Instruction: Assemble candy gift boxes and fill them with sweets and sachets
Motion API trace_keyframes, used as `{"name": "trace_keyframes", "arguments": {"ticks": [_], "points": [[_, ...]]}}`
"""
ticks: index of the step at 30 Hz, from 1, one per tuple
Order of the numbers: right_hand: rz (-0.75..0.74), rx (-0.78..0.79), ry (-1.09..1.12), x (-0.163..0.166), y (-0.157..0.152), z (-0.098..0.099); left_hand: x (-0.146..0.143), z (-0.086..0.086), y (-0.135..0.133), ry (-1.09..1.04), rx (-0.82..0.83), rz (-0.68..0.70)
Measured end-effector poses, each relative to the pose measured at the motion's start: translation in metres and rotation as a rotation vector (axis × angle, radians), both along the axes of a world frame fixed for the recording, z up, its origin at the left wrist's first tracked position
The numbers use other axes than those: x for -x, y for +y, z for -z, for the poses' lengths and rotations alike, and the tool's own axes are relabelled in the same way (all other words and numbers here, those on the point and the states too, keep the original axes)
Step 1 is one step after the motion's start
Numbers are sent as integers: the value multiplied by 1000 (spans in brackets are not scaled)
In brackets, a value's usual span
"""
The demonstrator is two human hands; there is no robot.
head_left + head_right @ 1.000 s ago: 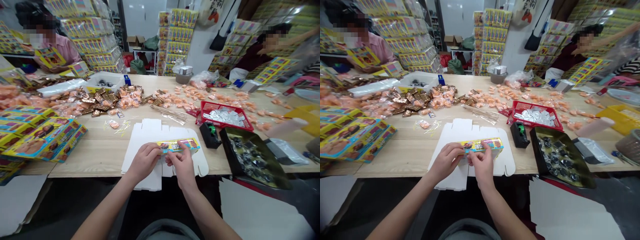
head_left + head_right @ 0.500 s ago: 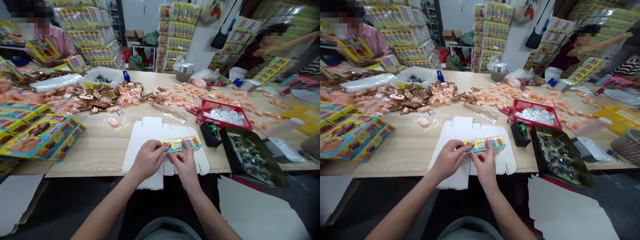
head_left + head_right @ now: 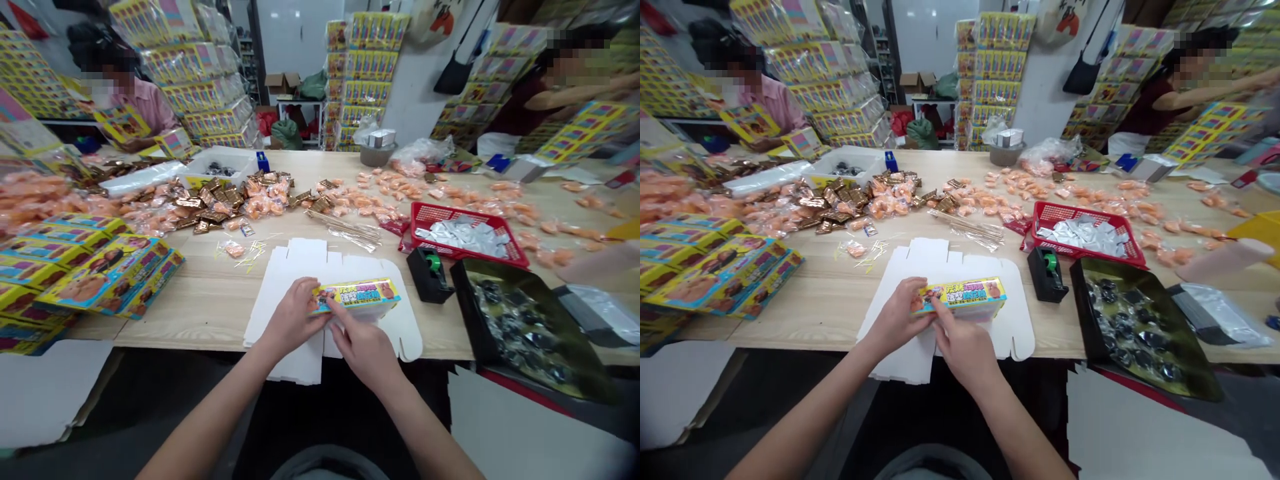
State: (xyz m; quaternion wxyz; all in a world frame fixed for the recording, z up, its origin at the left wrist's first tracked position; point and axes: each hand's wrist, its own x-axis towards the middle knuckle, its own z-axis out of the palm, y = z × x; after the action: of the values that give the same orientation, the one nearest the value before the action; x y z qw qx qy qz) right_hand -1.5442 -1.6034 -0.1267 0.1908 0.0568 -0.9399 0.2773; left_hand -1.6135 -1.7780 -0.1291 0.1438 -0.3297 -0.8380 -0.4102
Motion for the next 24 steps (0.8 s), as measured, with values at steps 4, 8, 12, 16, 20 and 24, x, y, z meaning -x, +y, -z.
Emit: {"name": "trace_keyframes", "arguments": {"ticks": [4,8,12,16,20,24], "points": [[149,8,117,0,10,-17,-8,-23,-31,-105,198,-131],[-261,-103,280,-12,-7,17,-4,-47,-111,129,95,-585],[-551,-461,401,-21,-37,73,14,-54,-218,417,153,-1062],[-558,-566,406,-14,-41,97,35,-37,-299,354,422,-1159],[-586,-555,315,-13,-38,98,33,-5,-325,356,519,-1163],[-613,-489,212,-13,-43,78,5,32,-293,402,439,-1204]]}}
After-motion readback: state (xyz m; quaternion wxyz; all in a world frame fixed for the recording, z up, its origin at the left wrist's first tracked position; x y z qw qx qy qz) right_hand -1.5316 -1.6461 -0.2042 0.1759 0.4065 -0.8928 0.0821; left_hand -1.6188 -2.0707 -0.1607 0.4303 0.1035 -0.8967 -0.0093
